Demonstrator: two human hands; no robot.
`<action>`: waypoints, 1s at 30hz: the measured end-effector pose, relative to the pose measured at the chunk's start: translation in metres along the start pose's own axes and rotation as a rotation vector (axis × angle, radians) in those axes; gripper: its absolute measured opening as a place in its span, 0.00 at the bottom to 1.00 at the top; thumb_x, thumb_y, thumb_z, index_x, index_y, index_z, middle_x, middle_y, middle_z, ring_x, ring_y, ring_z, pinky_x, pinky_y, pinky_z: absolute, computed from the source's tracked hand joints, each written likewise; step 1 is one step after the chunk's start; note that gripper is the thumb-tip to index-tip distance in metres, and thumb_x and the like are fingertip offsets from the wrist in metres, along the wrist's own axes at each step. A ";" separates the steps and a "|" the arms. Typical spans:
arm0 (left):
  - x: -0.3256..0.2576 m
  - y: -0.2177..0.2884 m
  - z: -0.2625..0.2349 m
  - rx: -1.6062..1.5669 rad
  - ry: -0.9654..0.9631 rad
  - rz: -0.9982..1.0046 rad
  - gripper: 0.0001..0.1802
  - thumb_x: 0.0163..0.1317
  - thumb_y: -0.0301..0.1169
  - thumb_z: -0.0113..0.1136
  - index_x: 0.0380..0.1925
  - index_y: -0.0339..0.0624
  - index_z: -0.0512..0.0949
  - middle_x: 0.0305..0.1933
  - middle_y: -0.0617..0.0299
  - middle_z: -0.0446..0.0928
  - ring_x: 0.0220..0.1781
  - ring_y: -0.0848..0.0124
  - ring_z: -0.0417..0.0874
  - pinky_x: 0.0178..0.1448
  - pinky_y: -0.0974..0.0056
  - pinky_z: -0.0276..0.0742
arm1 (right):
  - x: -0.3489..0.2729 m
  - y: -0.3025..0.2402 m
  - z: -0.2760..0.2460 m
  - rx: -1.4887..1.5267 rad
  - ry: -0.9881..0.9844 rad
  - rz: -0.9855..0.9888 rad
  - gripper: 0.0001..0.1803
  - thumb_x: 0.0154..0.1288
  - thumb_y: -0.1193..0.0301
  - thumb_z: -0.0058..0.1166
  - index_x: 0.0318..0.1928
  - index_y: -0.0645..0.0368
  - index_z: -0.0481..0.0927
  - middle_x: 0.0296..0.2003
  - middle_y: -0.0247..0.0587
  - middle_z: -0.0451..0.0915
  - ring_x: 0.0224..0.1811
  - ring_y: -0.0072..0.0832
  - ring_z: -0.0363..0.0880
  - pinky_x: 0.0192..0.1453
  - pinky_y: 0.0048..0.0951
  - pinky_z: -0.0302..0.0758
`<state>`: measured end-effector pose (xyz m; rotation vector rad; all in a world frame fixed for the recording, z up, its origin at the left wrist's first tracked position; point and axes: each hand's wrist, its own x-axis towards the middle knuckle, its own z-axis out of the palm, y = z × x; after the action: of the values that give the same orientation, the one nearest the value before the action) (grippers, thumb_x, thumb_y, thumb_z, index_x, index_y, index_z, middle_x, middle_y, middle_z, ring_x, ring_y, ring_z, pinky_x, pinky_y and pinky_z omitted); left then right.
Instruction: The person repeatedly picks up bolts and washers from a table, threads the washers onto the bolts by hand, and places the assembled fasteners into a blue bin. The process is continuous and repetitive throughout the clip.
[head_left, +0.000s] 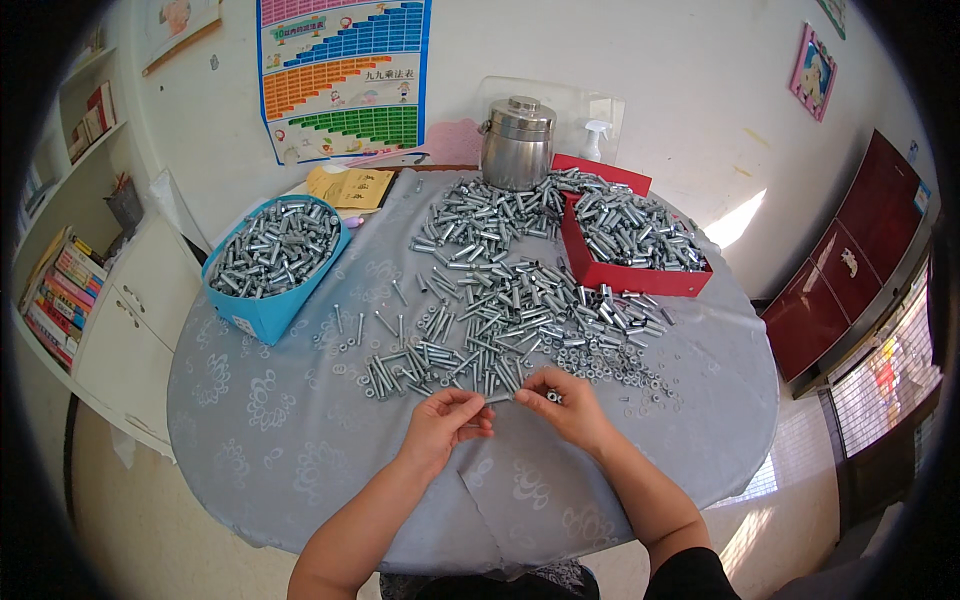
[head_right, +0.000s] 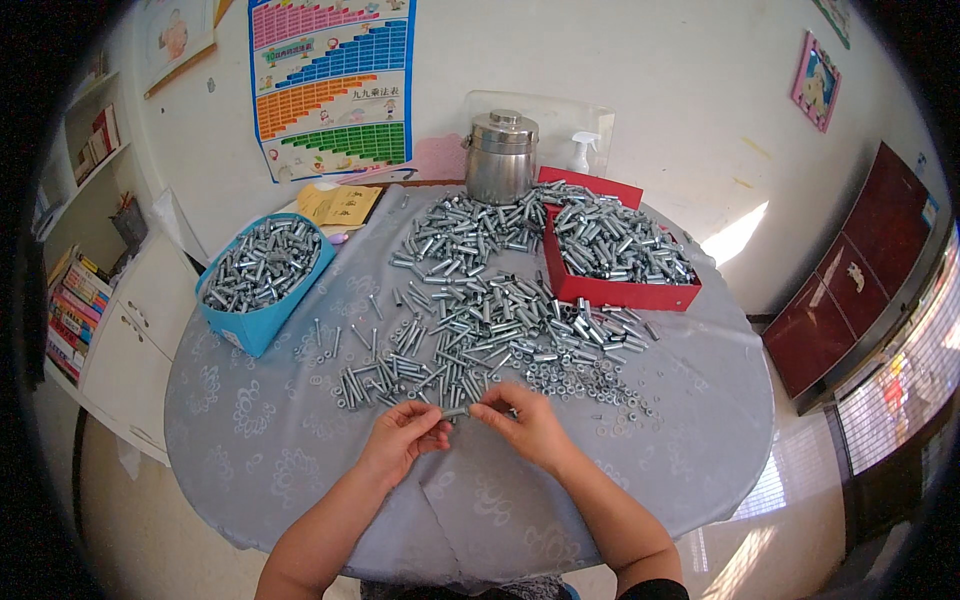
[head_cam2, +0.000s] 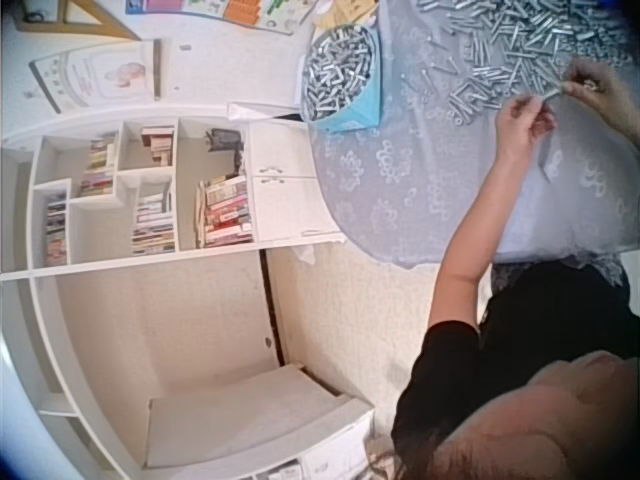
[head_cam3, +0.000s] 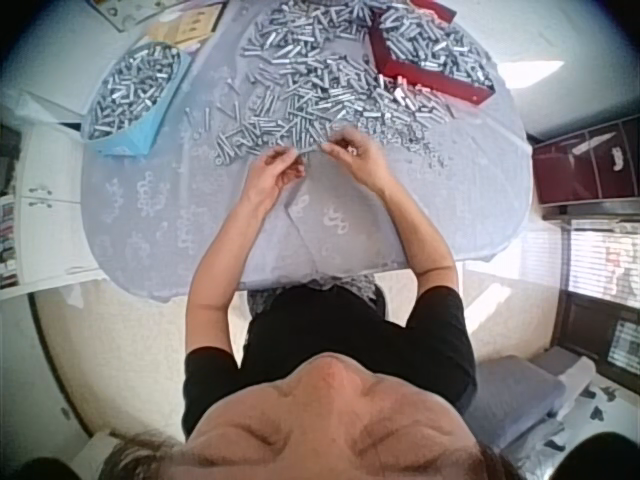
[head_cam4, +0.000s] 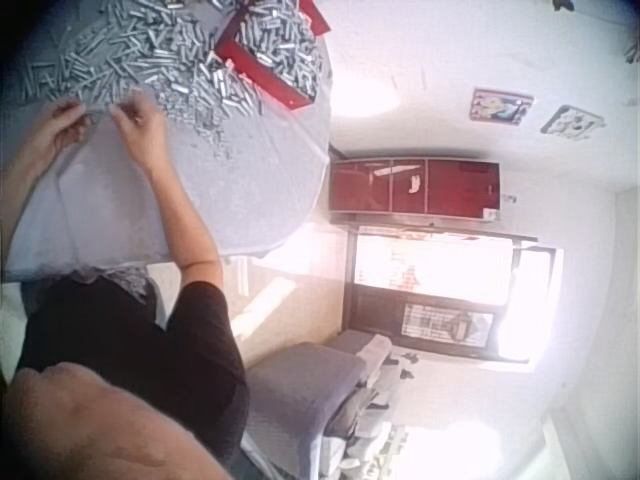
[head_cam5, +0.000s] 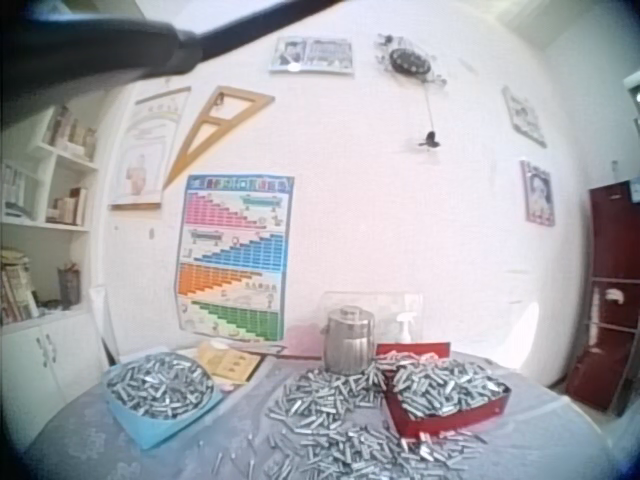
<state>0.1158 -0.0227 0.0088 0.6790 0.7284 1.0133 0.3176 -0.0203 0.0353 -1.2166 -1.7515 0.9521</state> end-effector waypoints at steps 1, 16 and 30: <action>-0.001 0.001 0.002 0.035 -0.006 0.014 0.07 0.58 0.28 0.57 0.33 0.35 0.73 0.32 0.53 0.78 0.30 0.68 0.80 0.36 0.65 0.81 | 0.000 0.003 -0.002 -0.012 -0.057 0.104 0.10 0.62 0.68 0.51 0.36 0.63 0.77 0.29 0.35 0.77 0.31 0.19 0.73 0.37 0.21 0.71; 0.000 0.000 -0.001 -0.070 0.073 0.069 0.06 0.58 0.27 0.56 0.33 0.36 0.72 0.31 0.52 0.78 0.30 0.67 0.80 0.36 0.64 0.81 | -0.002 0.000 0.001 0.276 -0.096 0.117 0.20 0.69 0.61 0.40 0.38 0.67 0.78 0.30 0.37 0.77 0.31 0.21 0.72 0.39 0.22 0.70; 0.006 0.014 -0.015 -0.125 0.315 0.261 0.08 0.58 0.28 0.56 0.33 0.35 0.71 0.32 0.54 0.77 0.31 0.70 0.79 0.36 0.65 0.81 | 0.002 0.011 0.002 -0.179 0.133 -0.012 0.10 0.60 0.67 0.51 0.33 0.61 0.80 0.30 0.40 0.79 0.31 0.31 0.76 0.35 0.27 0.71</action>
<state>0.0990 -0.0094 0.0097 0.5187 0.8551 1.4144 0.3192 -0.0156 0.0248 -1.3484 -1.7649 0.7021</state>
